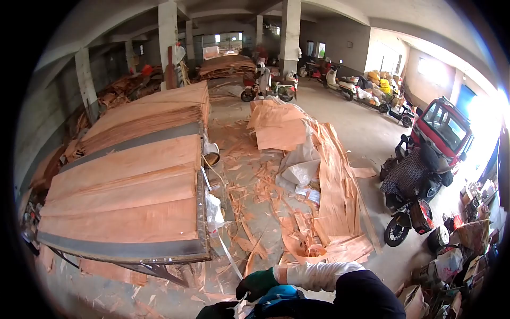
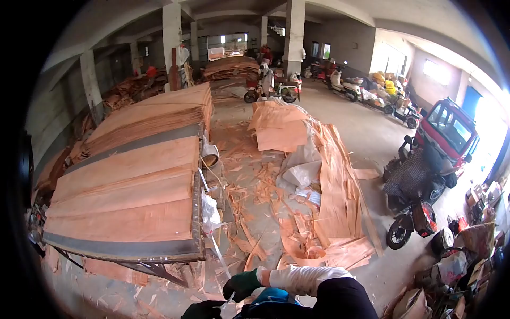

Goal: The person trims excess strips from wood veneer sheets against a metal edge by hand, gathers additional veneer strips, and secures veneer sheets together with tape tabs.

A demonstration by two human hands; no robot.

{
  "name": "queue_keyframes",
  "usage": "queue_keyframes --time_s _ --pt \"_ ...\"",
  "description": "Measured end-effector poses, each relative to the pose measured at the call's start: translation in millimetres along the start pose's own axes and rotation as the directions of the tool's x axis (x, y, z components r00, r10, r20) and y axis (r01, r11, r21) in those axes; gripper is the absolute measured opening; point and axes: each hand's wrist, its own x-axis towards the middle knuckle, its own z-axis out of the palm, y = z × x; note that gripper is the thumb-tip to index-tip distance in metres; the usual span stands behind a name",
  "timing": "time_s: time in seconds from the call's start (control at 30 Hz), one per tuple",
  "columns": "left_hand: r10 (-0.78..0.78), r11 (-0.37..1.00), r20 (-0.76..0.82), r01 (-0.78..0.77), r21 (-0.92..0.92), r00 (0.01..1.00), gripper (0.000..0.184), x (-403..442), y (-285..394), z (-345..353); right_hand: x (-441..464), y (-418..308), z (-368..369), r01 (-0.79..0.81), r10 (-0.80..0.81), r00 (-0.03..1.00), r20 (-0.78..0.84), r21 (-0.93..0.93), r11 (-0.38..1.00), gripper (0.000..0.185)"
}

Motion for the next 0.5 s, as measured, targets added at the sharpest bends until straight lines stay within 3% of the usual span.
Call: queue_keyframes --time_s 0.13,0.17,0.27,0.43,0.5 --pt "-0.066 0.998 -0.188 0.069 0.01 0.98 0.037 -35 -9 22 -13 31 3 -0.157 0.147 0.987 -0.069 -0.175 0.972 0.034" --pt "-0.082 0.991 -0.222 0.103 0.084 0.972 0.037 -41 -5 32 -20 34 3 -0.164 0.147 0.984 -0.103 -0.181 0.97 0.033" --pt "-0.074 0.994 -0.327 0.045 -0.096 0.942 0.038 -43 -27 55 -48 46 2 -0.167 0.126 0.967 -0.221 -0.181 0.969 0.026" --pt "-0.115 0.992 -0.274 0.096 -0.079 0.955 0.048 12 -79 87 -112 77 34 -0.2 0.088 0.938 -0.336 -0.317 0.927 0.019" --pt "-0.123 0.992 -0.243 0.114 -0.051 0.962 0.053 25 -101 97 -147 89 51 -0.247 0.154 0.925 -0.348 -0.242 0.939 0.018"
